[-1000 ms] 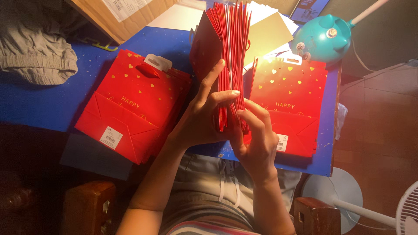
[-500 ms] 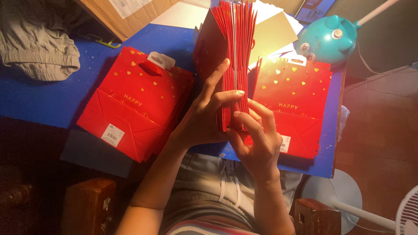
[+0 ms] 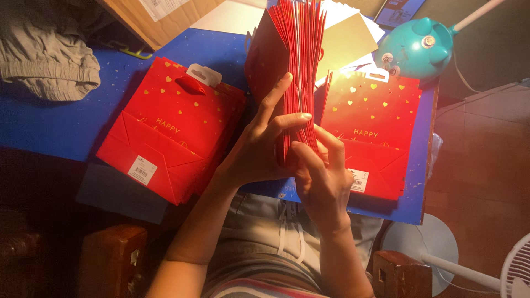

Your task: The person repeatedly picks up red Valentine's Day gift boxes from a blue table, aligns them, and stacks them into neat piles. The person handles the boxes by hand, moving them between piles and occasionally adjusting their alignment.

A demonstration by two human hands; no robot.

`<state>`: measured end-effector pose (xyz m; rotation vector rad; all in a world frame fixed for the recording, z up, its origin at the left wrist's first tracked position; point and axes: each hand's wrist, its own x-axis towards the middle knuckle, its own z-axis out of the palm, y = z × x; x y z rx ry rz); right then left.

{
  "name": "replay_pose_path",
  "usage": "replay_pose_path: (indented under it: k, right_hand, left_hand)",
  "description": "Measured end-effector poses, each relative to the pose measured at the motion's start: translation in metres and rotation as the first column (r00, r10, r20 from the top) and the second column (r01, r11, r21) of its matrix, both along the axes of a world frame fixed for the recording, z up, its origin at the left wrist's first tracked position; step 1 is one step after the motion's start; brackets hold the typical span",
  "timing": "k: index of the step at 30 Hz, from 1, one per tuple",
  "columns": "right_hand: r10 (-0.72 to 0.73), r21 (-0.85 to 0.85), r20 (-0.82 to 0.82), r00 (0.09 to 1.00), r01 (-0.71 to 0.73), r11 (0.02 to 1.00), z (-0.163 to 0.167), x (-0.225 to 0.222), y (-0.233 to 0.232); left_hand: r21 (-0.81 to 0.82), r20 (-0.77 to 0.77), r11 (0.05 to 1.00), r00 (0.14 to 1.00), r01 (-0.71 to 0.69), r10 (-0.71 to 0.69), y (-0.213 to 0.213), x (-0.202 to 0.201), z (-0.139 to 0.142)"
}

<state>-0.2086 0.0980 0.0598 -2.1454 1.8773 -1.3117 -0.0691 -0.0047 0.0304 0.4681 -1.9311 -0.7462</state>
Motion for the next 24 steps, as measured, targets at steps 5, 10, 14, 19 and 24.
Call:
replay_pose_path:
  k: [5,10,14,19,24]
  right_hand:
    - [0.051,0.037,0.047,0.998,-0.052,0.998,0.006,-0.001,0.003]
    - [0.069,0.05,0.073,0.995,-0.073,0.996,0.009,-0.002,0.002]
    - [0.061,0.056,0.064,0.996,-0.065,0.996,0.008,-0.002,0.003]
    - [0.062,0.049,0.052,0.997,-0.064,0.997,0.007,-0.003,0.003]
    - [0.037,0.034,0.003,0.999,-0.038,0.999,0.011,0.001,0.0]
  left_hand:
    - [0.011,-0.005,1.0,1.0,0.018,-0.018,-0.001,0.001,0.001]
    - [0.025,-0.005,0.999,0.999,0.045,-0.045,-0.002,0.001,0.001]
    - [0.024,-0.004,0.998,0.999,0.051,-0.051,-0.002,0.001,0.001]
    - [0.024,0.003,0.999,0.999,0.039,-0.039,-0.001,0.002,0.002]
    - [0.015,-0.001,0.999,1.0,0.029,-0.029,-0.001,0.002,0.002]
